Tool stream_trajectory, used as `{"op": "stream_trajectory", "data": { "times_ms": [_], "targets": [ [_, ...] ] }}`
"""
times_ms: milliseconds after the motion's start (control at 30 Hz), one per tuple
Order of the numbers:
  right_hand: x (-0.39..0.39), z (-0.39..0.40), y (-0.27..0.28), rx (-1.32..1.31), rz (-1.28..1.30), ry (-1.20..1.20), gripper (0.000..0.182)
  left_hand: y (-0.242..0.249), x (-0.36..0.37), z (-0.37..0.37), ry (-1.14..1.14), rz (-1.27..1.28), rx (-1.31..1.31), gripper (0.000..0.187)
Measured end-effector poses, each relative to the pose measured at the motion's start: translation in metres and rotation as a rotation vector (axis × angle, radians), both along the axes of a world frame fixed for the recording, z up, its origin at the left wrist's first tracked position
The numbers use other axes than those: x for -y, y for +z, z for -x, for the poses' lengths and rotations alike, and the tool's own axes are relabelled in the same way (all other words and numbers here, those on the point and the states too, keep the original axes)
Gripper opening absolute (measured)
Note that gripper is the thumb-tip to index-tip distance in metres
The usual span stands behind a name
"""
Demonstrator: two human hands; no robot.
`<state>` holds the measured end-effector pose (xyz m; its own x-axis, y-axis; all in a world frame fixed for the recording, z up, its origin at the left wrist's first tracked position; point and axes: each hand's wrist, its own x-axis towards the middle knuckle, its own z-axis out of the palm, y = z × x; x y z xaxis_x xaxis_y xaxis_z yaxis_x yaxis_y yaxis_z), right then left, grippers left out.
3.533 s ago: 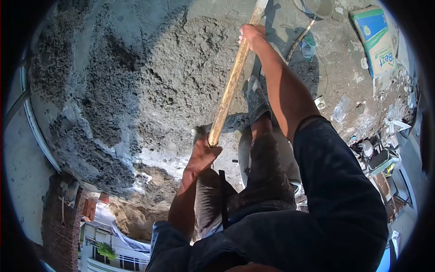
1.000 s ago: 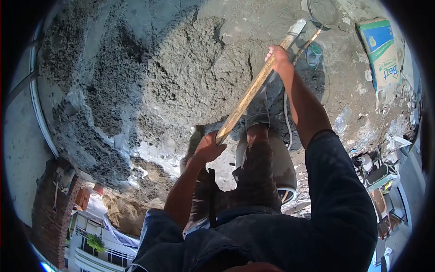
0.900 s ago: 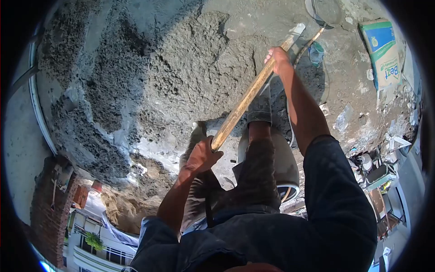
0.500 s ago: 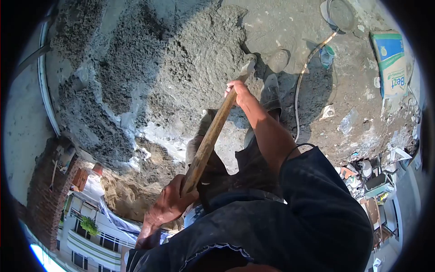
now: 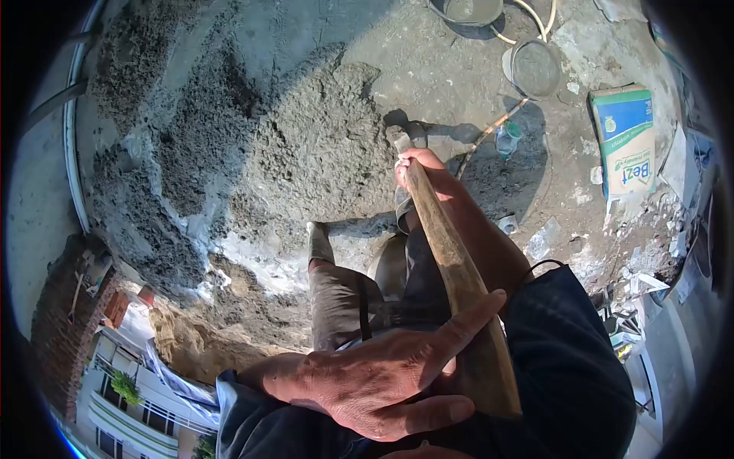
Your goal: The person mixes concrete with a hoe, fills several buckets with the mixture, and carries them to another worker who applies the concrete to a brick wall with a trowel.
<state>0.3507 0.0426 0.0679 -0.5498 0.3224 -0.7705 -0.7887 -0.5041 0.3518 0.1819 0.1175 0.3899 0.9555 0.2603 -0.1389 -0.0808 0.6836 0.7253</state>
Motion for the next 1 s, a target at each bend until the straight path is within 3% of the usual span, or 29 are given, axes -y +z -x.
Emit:
{"op": "stream_trajectory", "data": {
  "times_ms": [33,100,167,233,300,333,367,400,433,467,533,567,600,633,667,700,833,900,1000],
  "targets": [
    [-0.01,-0.017,0.009,0.013,-0.027,-0.005,0.016,0.013,-0.019,-0.011,-0.317,0.205,-0.024,0.081],
    [-0.035,-0.05,0.027,0.027,0.029,-0.138,0.013,0.031,-0.021,-0.031,-0.234,0.06,0.067,0.082],
    [-0.071,-0.079,0.073,0.265,-0.051,-0.098,0.011,0.06,-0.033,-0.048,-0.225,-0.268,-0.078,0.084],
    [-0.096,-0.112,0.102,0.466,-0.243,-0.038,0.01,0.074,-0.026,-0.057,-0.149,-0.175,-0.031,0.085],
    [-0.123,-0.142,0.142,0.508,-0.293,-0.059,0.01,0.076,-0.021,-0.062,-0.136,-0.091,0.132,0.089],
    [-0.13,-0.164,0.142,0.515,-0.303,-0.052,0.01,0.1,-0.027,-0.063,0.039,0.096,0.066,0.088],
    [-0.15,-0.173,0.161,0.513,-0.274,-0.018,0.01,0.095,-0.031,-0.059,0.047,0.089,0.075,0.088],
    [-0.161,-0.196,0.148,0.511,-0.241,0.017,0.01,0.081,-0.037,-0.052,-0.089,-0.092,0.139,0.081],
    [-0.171,-0.201,0.147,0.512,-0.235,0.023,0.01,0.065,-0.039,-0.045,-0.229,-0.264,0.197,0.086],
    [-0.177,-0.207,0.143,0.592,-0.318,0.018,0.01,0.051,-0.034,-0.038,-0.232,-0.252,0.202,0.086],
    [-0.181,-0.205,0.135,0.845,-0.436,-0.003,0.011,0.015,-0.01,-0.02,-0.038,-0.487,-0.161,0.087],
    [-0.183,-0.197,0.123,0.968,-0.437,-0.021,0.008,-0.014,0.001,-0.006,-0.281,-0.284,-0.51,0.088],
    [-0.185,-0.191,0.1,0.995,-0.38,-0.018,0.008,-0.057,0.01,-0.001,-0.326,-0.432,-0.739,0.086],
    [-0.185,-0.187,0.071,1.02,-0.328,-0.015,0.009,-0.112,0.024,0.006,-0.12,-0.466,-0.75,0.072],
    [-0.184,-0.182,0.037,1.021,-0.327,-0.007,0.009,-0.174,0.042,0.008,-0.042,-0.468,-0.839,0.05],
    [-0.185,-0.177,0.0,1.047,-0.31,-0.014,0.011,-0.243,0.061,0.011,-0.031,-0.545,-0.97,0.041],
    [-0.181,-0.149,-0.055,1.217,-0.232,-0.14,0.016,-0.378,0.07,-0.001,-0.069,-0.673,-1.161,0.029],
    [-0.163,-0.141,-0.066,1.21,-0.258,-0.181,0.013,-0.408,0.1,0.01,-0.051,-0.691,-1.227,0.026],
    [-0.116,-0.132,-0.057,1.111,-0.374,-0.185,0.009,-0.402,0.145,0.022,0.031,-0.601,-1.264,0.023]
  ]
}}
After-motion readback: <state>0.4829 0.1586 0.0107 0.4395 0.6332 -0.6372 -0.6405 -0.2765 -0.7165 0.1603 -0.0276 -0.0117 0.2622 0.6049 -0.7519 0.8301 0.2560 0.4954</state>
